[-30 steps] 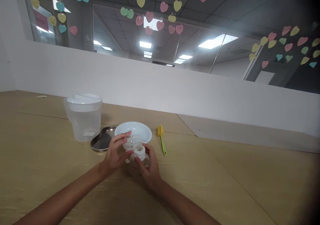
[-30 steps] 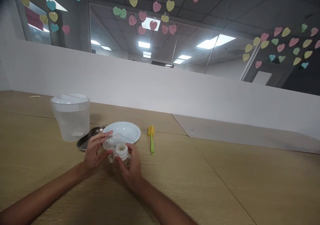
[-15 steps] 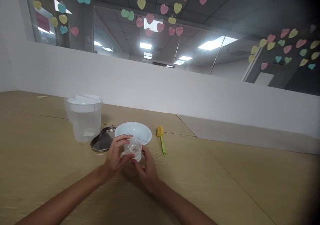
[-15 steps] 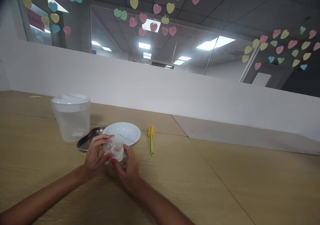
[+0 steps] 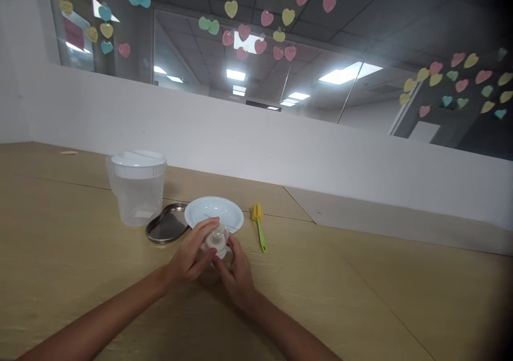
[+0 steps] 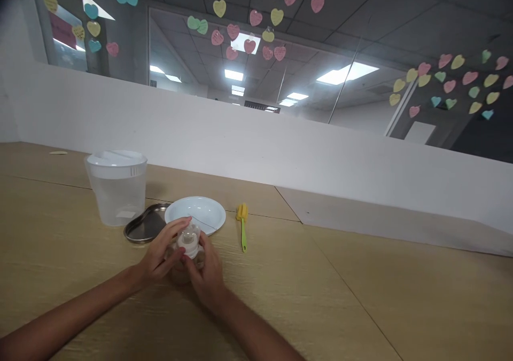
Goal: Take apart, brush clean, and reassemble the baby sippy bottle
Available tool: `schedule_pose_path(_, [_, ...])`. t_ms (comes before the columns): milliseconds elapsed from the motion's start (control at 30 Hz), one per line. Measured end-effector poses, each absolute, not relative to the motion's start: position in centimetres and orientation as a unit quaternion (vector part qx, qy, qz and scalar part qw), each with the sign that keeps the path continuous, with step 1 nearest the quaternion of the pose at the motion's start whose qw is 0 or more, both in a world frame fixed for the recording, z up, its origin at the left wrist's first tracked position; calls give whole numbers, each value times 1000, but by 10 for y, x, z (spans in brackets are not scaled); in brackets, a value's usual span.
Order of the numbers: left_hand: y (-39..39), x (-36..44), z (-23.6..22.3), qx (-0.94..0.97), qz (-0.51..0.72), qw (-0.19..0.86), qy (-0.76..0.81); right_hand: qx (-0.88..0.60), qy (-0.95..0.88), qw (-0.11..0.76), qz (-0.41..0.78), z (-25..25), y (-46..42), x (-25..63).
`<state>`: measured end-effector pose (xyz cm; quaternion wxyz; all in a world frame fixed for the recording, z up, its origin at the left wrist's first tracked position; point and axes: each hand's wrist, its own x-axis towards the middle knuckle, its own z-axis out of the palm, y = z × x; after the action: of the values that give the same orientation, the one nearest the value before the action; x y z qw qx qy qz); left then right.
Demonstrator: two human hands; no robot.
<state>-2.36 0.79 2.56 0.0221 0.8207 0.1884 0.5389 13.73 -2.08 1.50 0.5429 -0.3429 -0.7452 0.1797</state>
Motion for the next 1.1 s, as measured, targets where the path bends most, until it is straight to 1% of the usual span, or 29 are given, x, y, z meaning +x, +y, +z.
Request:
schedule_pose_path(167, [10,-25,12,812,542,93,194,-346,-730,548,218,17,-22,141])
schedule_pose_path(300, [11,-25,5,816,507,158,228,-355,-725,543,232,19,-21,142])
schedule_pose_path(400, [11,-25,4,814,488,187,254,-358,-724,542,232,21,-22,142])
schedule_pose_path(933, [9,-22,1,804,495,199,262,-370,-735,517,237,23,-27,141])
schedule_pose_path(1100, [10,-21,-2,806,497,187,259,-363,-741,524,210,22,-26,141])
